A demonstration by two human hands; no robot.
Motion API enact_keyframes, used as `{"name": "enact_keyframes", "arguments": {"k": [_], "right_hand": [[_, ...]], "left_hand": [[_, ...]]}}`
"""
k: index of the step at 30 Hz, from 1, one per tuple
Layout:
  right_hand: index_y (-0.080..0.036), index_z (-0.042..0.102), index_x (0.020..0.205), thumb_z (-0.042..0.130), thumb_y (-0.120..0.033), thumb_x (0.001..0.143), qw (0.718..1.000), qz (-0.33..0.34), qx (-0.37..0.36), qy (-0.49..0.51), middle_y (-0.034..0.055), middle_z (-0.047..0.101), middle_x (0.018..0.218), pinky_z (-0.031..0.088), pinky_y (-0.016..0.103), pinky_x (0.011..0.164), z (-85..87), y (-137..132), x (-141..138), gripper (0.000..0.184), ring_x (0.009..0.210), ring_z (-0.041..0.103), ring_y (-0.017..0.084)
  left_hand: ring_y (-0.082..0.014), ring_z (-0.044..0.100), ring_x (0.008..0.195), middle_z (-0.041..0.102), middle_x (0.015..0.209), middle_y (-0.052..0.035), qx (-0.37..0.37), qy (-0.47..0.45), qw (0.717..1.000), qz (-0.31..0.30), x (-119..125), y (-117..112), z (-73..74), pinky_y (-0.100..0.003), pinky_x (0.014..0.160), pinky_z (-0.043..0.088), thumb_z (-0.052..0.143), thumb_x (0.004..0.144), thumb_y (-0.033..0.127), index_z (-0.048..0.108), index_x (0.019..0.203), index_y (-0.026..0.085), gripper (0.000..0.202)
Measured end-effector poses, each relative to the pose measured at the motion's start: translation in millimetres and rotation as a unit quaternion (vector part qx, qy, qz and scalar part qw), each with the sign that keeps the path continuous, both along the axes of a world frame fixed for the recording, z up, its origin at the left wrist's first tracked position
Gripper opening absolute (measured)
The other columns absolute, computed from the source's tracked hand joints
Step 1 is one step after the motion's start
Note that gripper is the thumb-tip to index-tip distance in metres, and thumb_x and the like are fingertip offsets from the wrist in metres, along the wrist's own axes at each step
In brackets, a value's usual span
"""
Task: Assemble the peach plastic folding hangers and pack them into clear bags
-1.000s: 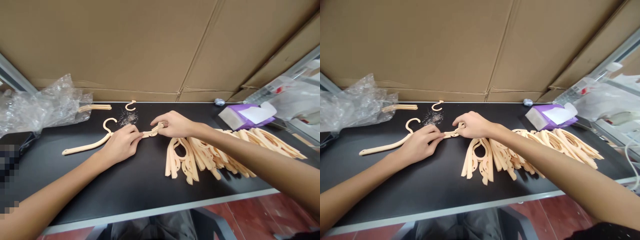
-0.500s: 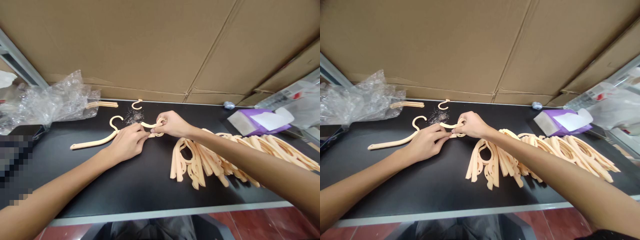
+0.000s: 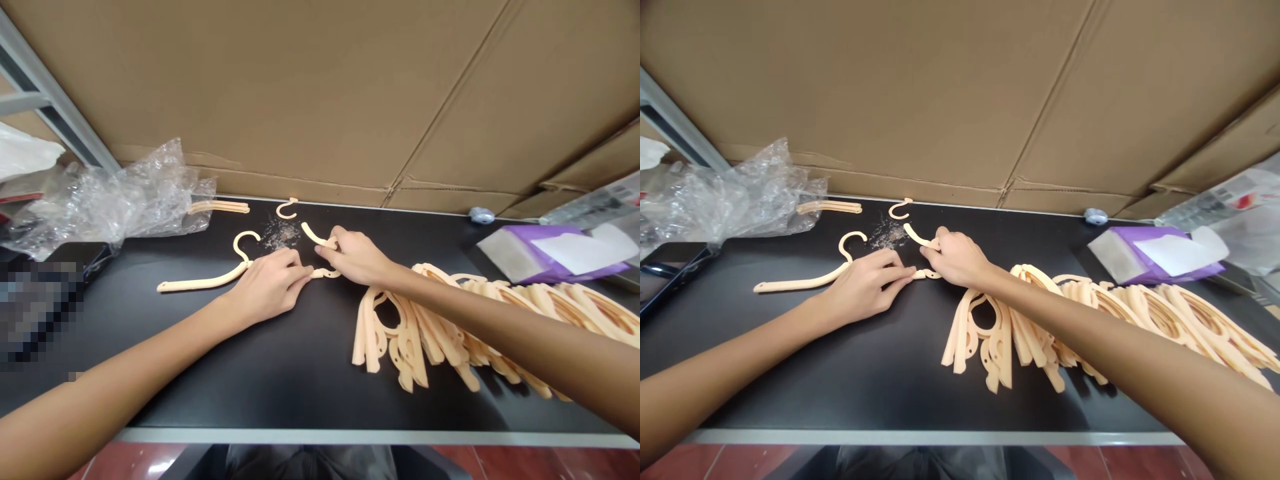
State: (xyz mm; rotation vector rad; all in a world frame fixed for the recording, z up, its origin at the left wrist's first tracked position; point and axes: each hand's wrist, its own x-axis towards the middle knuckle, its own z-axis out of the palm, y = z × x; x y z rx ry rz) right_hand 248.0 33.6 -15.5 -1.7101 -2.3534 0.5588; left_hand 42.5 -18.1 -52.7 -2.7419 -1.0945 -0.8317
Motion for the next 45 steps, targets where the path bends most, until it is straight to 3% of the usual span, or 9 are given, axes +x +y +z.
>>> {"name": "enact_keyframes", "arguments": {"k": [8, 19, 24, 28, 31, 36, 39, 42, 45], "right_hand": [[-0.021, 0.055, 0.089, 0.046, -0.053, 0.094, 0.998, 0.016, -0.008, -0.066, 0.0131, 0.072, 0.095, 0.037, 0.033, 0.066, 11.3, 2.8, -10.4, 0.034, 0.084, 0.067, 0.029], [-0.021, 0.057, 0.075, 0.068, -0.035, 0.079, 0.992, 0.014, -0.006, 0.126, -0.0045, 0.056, 0.063, 0.033, 0.027, 0.059, 20.2, -7.5, 4.1, 0.018, 0.060, 0.049, 0.013], [-0.020, 0.063, 0.090, 0.064, -0.027, 0.074, 0.979, -0.001, -0.048, 0.199, -0.0037, 0.060, 0.067, 0.036, 0.028, 0.061, 25.2, -12.3, 2.0, 0.017, 0.064, 0.053, 0.015], [-0.017, 0.066, 0.078, 0.053, -0.021, 0.075, 0.938, 0.072, -0.100, 0.323, 0.0008, 0.065, 0.077, 0.041, 0.028, 0.070, 25.8, -25.2, -16.9, 0.014, 0.074, 0.056, 0.016], [-0.016, 0.062, 0.062, 0.053, -0.015, 0.065, 0.877, 0.083, -0.237, 0.410, -0.0006, 0.056, 0.062, 0.040, 0.027, 0.064, 28.6, -36.9, -35.3, 0.009, 0.063, 0.048, 0.013], [-0.013, 0.070, 0.068, 0.061, -0.013, 0.073, 0.822, 0.130, -0.394, 0.390, 0.0029, 0.064, 0.068, 0.047, 0.026, 0.069, 37.6, -39.2, -62.0, 0.010, 0.067, 0.056, 0.012], [-0.013, 0.076, 0.089, 0.061, -0.017, 0.083, 0.885, 0.139, -0.316, 0.314, 0.0065, 0.072, 0.086, 0.049, 0.028, 0.078, 38.3, -35.2, -78.5, 0.017, 0.078, 0.064, 0.015], [-0.013, 0.076, 0.111, 0.060, -0.019, 0.091, 0.957, 0.217, -0.082, 0.176, 0.0092, 0.073, 0.101, 0.047, 0.033, 0.090, 28.5, -37.2, -91.0, 0.026, 0.094, 0.065, 0.020], [-0.016, 0.070, 0.126, 0.055, -0.022, 0.099, 0.936, 0.339, 0.093, 0.029, 0.0142, 0.067, 0.119, 0.043, 0.039, 0.097, 14.4, -43.6, -92.2, 0.032, 0.109, 0.059, 0.025]], "left_hand": [[-0.0160, 0.058, 0.071, 0.064, 0.079, -0.0043, -0.001, 0.023, 0.999, 0.032, 1.3, 1.0, 0.4, -0.030, 0.061, 0.044, 0.050, 0.101, 0.022, 0.076, 0.090, 0.017, 0.028], [-0.0187, 0.064, 0.081, 0.071, 0.091, -0.0056, 0.026, 0.013, 0.999, 0.029, 2.8, 2.6, 1.2, -0.033, 0.073, 0.050, 0.053, 0.102, 0.028, 0.074, 0.101, 0.016, 0.025], [-0.0219, 0.062, 0.079, 0.069, 0.083, -0.0071, 0.147, -0.024, 0.988, 0.041, 5.9, -3.0, 16.1, -0.035, 0.070, 0.050, 0.058, 0.097, 0.026, 0.066, 0.086, 0.015, 0.018], [-0.0272, 0.062, 0.090, 0.069, 0.098, -0.0134, 0.204, -0.018, 0.977, 0.051, 5.3, -16.6, 33.7, -0.040, 0.078, 0.052, 0.055, 0.095, 0.021, 0.064, 0.101, 0.012, 0.014], [-0.0229, 0.065, 0.091, 0.069, 0.109, -0.0137, 0.115, -0.022, 0.992, 0.052, -8.6, -31.5, 40.3, -0.034, 0.077, 0.053, 0.047, 0.100, 0.022, 0.059, 0.118, 0.012, 0.024], [-0.0150, 0.064, 0.070, 0.071, 0.083, -0.0039, 0.077, 0.020, 0.993, 0.087, -54.1, -60.5, 41.9, -0.026, 0.061, 0.045, 0.044, 0.104, 0.025, 0.067, 0.111, 0.018, 0.024], [-0.0153, 0.063, 0.067, 0.070, 0.078, -0.0038, 0.096, 0.028, 0.986, 0.131, -82.9, -74.3, 39.9, -0.027, 0.062, 0.044, 0.046, 0.104, 0.025, 0.070, 0.111, 0.017, 0.027], [-0.0192, 0.066, 0.075, 0.072, 0.084, -0.0070, 0.074, 0.017, 0.979, 0.191, -109.3, -83.9, 36.0, -0.030, 0.070, 0.048, 0.047, 0.104, 0.031, 0.070, 0.120, 0.014, 0.033], [-0.0223, 0.068, 0.084, 0.074, 0.093, -0.0092, 0.010, 0.000, 0.969, 0.248, -133.5, -90.4, 33.1, -0.032, 0.077, 0.049, 0.045, 0.104, 0.040, 0.070, 0.120, 0.016, 0.038]]}}
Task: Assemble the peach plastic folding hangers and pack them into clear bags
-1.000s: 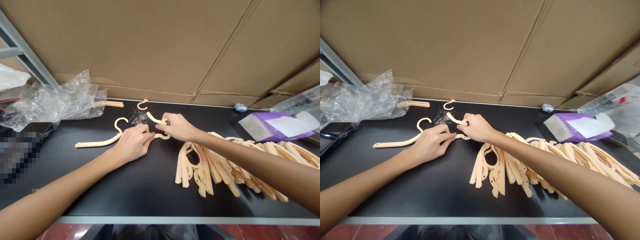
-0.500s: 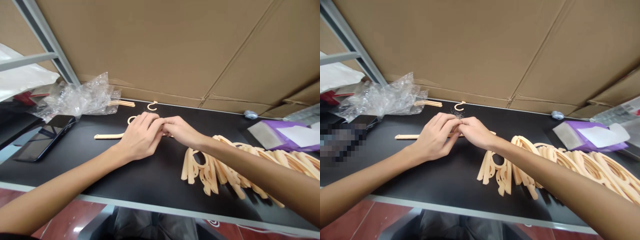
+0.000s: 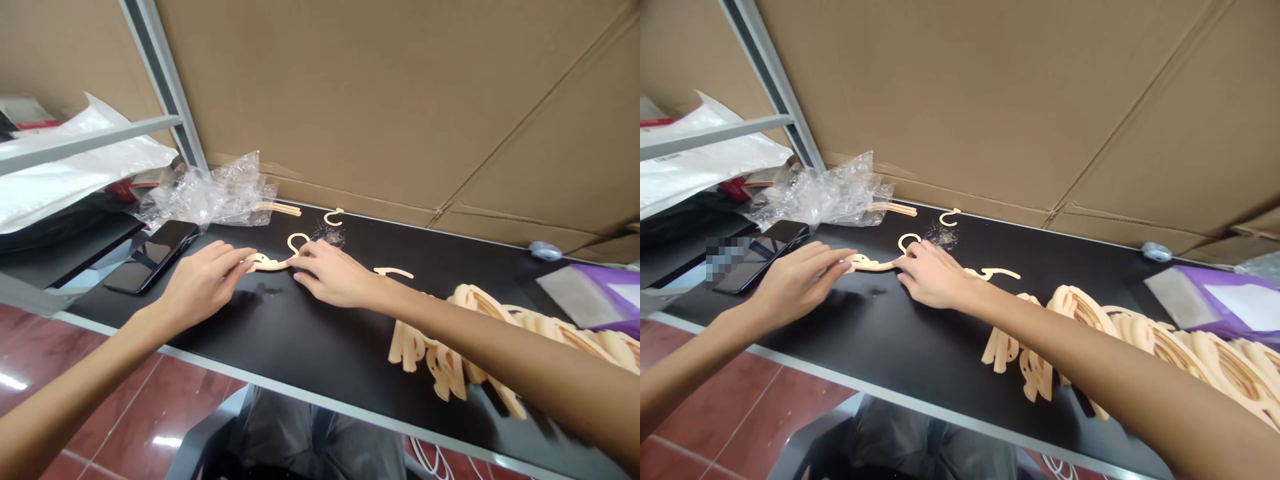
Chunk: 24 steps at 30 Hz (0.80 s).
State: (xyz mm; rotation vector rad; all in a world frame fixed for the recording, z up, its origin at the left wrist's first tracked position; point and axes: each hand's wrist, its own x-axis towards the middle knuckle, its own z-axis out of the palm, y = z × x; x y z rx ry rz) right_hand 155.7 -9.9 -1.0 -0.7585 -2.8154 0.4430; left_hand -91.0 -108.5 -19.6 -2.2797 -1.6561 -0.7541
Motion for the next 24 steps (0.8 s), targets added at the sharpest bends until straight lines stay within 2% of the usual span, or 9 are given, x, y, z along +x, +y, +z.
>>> {"name": "enact_keyframes", "arguments": {"k": [2, 6, 9, 11, 13, 16, 20, 24], "right_hand": [[-0.017, 0.069, 0.126, 0.049, -0.022, 0.102, 0.997, 0.025, 0.063, -0.038, 0.0149, 0.065, 0.121, 0.043, 0.039, 0.095, -5.7, -2.1, 6.2, 0.032, 0.110, 0.056, 0.026], [-0.015, 0.073, 0.114, 0.046, -0.023, 0.104, 0.993, 0.008, 0.098, -0.064, 0.0139, 0.066, 0.112, 0.043, 0.038, 0.089, -5.2, 4.0, 26.4, 0.031, 0.103, 0.056, 0.025], [-0.014, 0.076, 0.104, 0.049, -0.025, 0.103, 0.993, -0.023, 0.106, -0.048, 0.0146, 0.066, 0.110, 0.042, 0.039, 0.091, -3.1, 10.2, 32.9, 0.029, 0.103, 0.056, 0.025], [-0.013, 0.076, 0.106, 0.049, -0.027, 0.103, 0.995, -0.022, 0.099, -0.024, 0.0147, 0.067, 0.110, 0.042, 0.039, 0.094, -5.0, 11.8, 27.4, 0.030, 0.105, 0.057, 0.025], [-0.012, 0.074, 0.115, 0.050, -0.029, 0.103, 0.996, -0.021, 0.082, -0.003, 0.0152, 0.067, 0.113, 0.042, 0.040, 0.098, -10.1, 11.5, 15.3, 0.032, 0.107, 0.057, 0.026], [-0.011, 0.072, 0.122, 0.050, -0.033, 0.104, 0.998, -0.030, 0.046, 0.012, 0.0160, 0.066, 0.117, 0.042, 0.040, 0.099, -20.4, 10.6, -5.2, 0.036, 0.109, 0.057, 0.026], [-0.014, 0.074, 0.108, 0.052, -0.026, 0.103, 0.999, -0.027, 0.018, 0.037, 0.0126, 0.066, 0.113, 0.043, 0.036, 0.094, -28.8, 11.2, -18.2, 0.025, 0.107, 0.056, 0.023], [-0.015, 0.071, 0.103, 0.055, -0.019, 0.099, 0.999, -0.025, 0.004, 0.047, 0.0100, 0.068, 0.111, 0.043, 0.034, 0.090, -26.5, 11.6, -15.2, 0.017, 0.104, 0.057, 0.022]], "left_hand": [[-0.0218, 0.067, 0.081, 0.074, 0.097, -0.0082, -0.057, -0.044, 0.997, 0.041, -14.2, -2.6, 0.4, -0.032, 0.076, 0.048, 0.046, 0.102, 0.047, 0.071, 0.115, 0.019, 0.040], [-0.0201, 0.063, 0.066, 0.074, 0.082, -0.0034, -0.159, -0.113, 0.975, 0.109, -33.1, -2.6, 5.4, -0.030, 0.066, 0.044, 0.050, 0.093, 0.056, 0.072, 0.105, 0.024, 0.041], [-0.0222, 0.064, 0.069, 0.075, 0.083, -0.0033, -0.212, -0.109, 0.965, 0.112, -34.1, 1.3, 7.3, -0.031, 0.067, 0.044, 0.051, 0.090, 0.059, 0.073, 0.097, 0.025, 0.041], [-0.0243, 0.067, 0.078, 0.077, 0.090, -0.0038, -0.240, -0.100, 0.961, 0.100, -28.4, 4.6, 6.7, -0.031, 0.070, 0.045, 0.051, 0.090, 0.058, 0.073, 0.094, 0.026, 0.039], [-0.0253, 0.068, 0.084, 0.077, 0.094, -0.0039, -0.251, -0.092, 0.959, 0.095, -20.0, 7.8, 5.9, -0.032, 0.072, 0.046, 0.051, 0.091, 0.056, 0.073, 0.094, 0.027, 0.037], [-0.0238, 0.068, 0.082, 0.077, 0.091, -0.0039, -0.241, -0.097, 0.961, 0.093, -8.5, 12.1, 4.9, -0.030, 0.071, 0.047, 0.052, 0.091, 0.053, 0.074, 0.093, 0.026, 0.035], [-0.0183, 0.063, 0.067, 0.076, 0.081, -0.0022, -0.228, -0.166, 0.956, 0.079, -2.2, 16.6, 1.7, -0.028, 0.065, 0.044, 0.054, 0.089, 0.053, 0.074, 0.091, 0.023, 0.036], [-0.0146, 0.055, 0.060, 0.073, 0.074, 0.0002, -0.225, -0.226, 0.944, 0.085, -2.1, 19.9, -4.3, -0.026, 0.058, 0.039, 0.058, 0.087, 0.052, 0.075, 0.093, 0.021, 0.035]]}}
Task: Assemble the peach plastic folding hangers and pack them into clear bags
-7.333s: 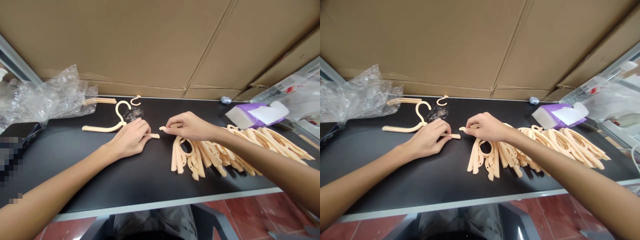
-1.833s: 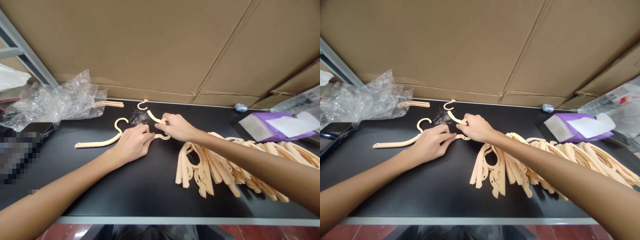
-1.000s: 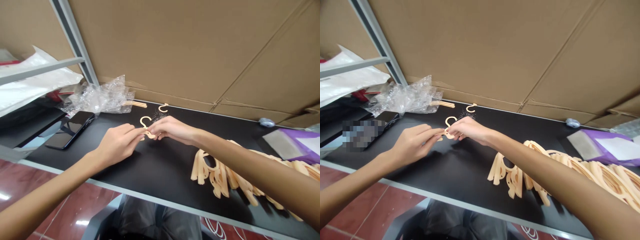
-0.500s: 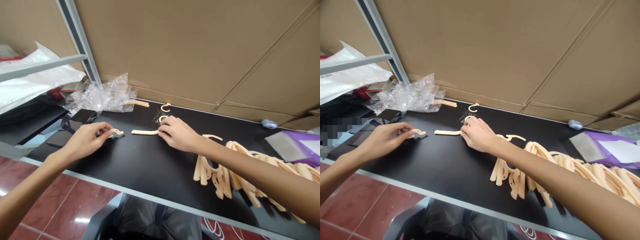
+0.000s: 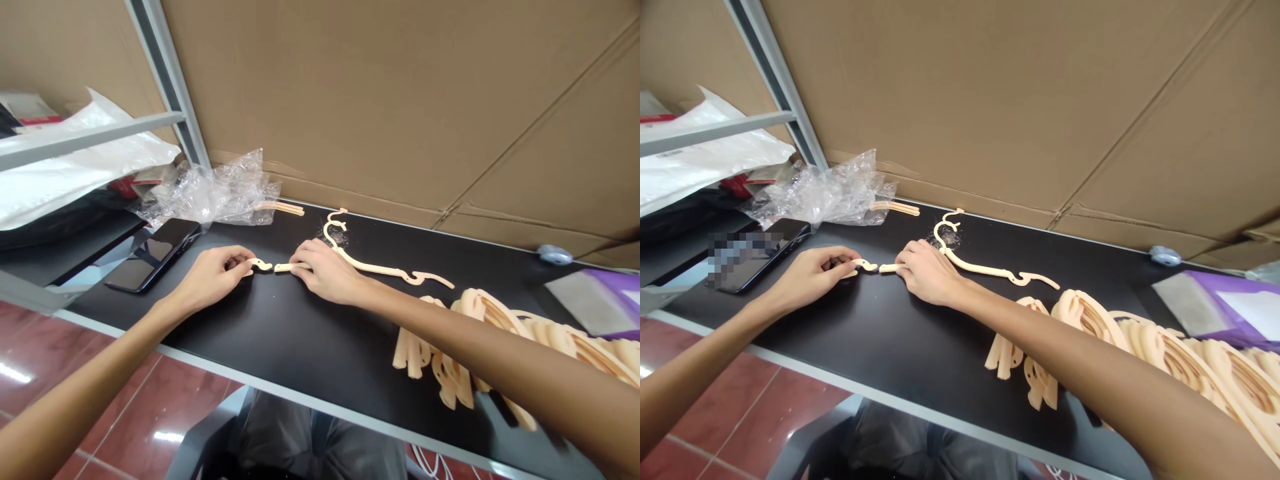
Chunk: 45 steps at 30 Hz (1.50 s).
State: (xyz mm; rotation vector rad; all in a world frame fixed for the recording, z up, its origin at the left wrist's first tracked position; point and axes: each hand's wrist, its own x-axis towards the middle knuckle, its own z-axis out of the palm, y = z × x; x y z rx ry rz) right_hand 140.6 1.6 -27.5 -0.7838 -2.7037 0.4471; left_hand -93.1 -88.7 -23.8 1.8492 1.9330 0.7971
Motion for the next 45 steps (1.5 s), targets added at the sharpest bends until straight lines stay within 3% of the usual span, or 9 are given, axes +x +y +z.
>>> {"name": "enact_keyframes", "arguments": {"k": [6, 12, 16, 23, 31, 39, 42, 45], "right_hand": [[-0.016, 0.068, 0.105, 0.051, -0.019, 0.101, 0.999, 0.000, 0.010, -0.040, 0.0095, 0.071, 0.108, 0.041, 0.032, 0.082, 11.3, -2.7, 5.3, 0.018, 0.099, 0.061, 0.021], [-0.015, 0.064, 0.108, 0.043, -0.018, 0.102, 0.985, 0.007, 0.089, -0.148, 0.0115, 0.073, 0.102, 0.034, 0.034, 0.066, 26.6, -8.6, 3.9, 0.022, 0.088, 0.066, 0.024], [-0.014, 0.062, 0.111, 0.044, -0.010, 0.098, 0.972, 0.025, 0.128, -0.194, 0.0121, 0.073, 0.101, 0.032, 0.034, 0.065, 33.7, -8.1, 2.9, 0.022, 0.088, 0.067, 0.025], [-0.016, 0.066, 0.111, 0.044, -0.012, 0.101, 0.972, 0.065, 0.113, -0.194, 0.0098, 0.071, 0.107, 0.032, 0.033, 0.065, 36.2, -3.2, 5.3, 0.024, 0.092, 0.066, 0.023], [-0.017, 0.072, 0.109, 0.043, -0.020, 0.105, 0.960, 0.108, 0.144, -0.215, 0.0105, 0.070, 0.102, 0.027, 0.034, 0.062, 38.4, -2.7, 8.6, 0.030, 0.086, 0.064, 0.021], [-0.016, 0.073, 0.107, 0.047, -0.017, 0.102, 0.962, 0.125, 0.094, -0.226, 0.0107, 0.070, 0.101, 0.026, 0.032, 0.063, 43.9, 5.2, 10.1, 0.027, 0.084, 0.063, 0.020], [-0.016, 0.074, 0.103, 0.048, -0.016, 0.101, 0.960, 0.129, 0.089, -0.232, 0.0107, 0.071, 0.100, 0.026, 0.031, 0.064, 44.5, 8.0, 10.3, 0.026, 0.083, 0.061, 0.019], [-0.016, 0.074, 0.105, 0.048, -0.014, 0.100, 0.956, 0.132, 0.107, -0.238, 0.0115, 0.071, 0.101, 0.025, 0.032, 0.063, 43.4, 9.1, 11.4, 0.027, 0.084, 0.061, 0.020]], "left_hand": [[-0.0130, 0.054, 0.062, 0.072, 0.074, 0.0002, -0.006, -0.053, 0.998, -0.032, 2.7, 5.0, -2.3, -0.025, 0.058, 0.039, 0.062, 0.088, 0.056, 0.074, 0.092, 0.020, 0.039], [-0.0161, 0.061, 0.070, 0.074, 0.079, -0.0011, -0.009, -0.057, 0.994, -0.090, 6.5, 11.6, 1.2, -0.027, 0.066, 0.045, 0.061, 0.088, 0.056, 0.073, 0.090, 0.020, 0.039], [-0.0170, 0.063, 0.074, 0.076, 0.082, -0.0012, 0.011, -0.038, 0.995, -0.087, 9.5, 12.1, 0.6, -0.027, 0.067, 0.044, 0.061, 0.088, 0.055, 0.075, 0.087, 0.021, 0.037], [-0.0158, 0.063, 0.073, 0.078, 0.083, 0.0000, 0.035, -0.020, 0.996, -0.080, 8.9, 13.1, -6.7, -0.027, 0.070, 0.044, 0.062, 0.089, 0.053, 0.078, 0.087, 0.022, 0.034], [-0.0168, 0.070, 0.072, 0.080, 0.083, -0.0006, 0.075, 0.028, 0.993, -0.082, 13.0, 12.9, -4.0, -0.024, 0.059, 0.045, 0.063, 0.088, 0.047, 0.081, 0.087, 0.024, 0.029], [-0.0152, 0.067, 0.059, 0.078, 0.070, 0.0001, 0.245, 0.210, 0.937, -0.136, 17.5, 11.2, -9.0, -0.026, 0.062, 0.045, 0.060, 0.095, 0.031, 0.082, 0.086, 0.025, 0.025], [-0.0160, 0.065, 0.058, 0.075, 0.067, -0.0004, 0.269, 0.255, 0.916, -0.152, 19.3, 8.6, -8.2, -0.028, 0.061, 0.044, 0.058, 0.096, 0.028, 0.081, 0.086, 0.023, 0.025], [-0.0169, 0.063, 0.055, 0.072, 0.061, -0.0019, 0.247, 0.288, 0.909, -0.174, 19.8, 8.4, -1.7, -0.029, 0.059, 0.039, 0.056, 0.096, 0.028, 0.080, 0.082, 0.022, 0.028]]}}
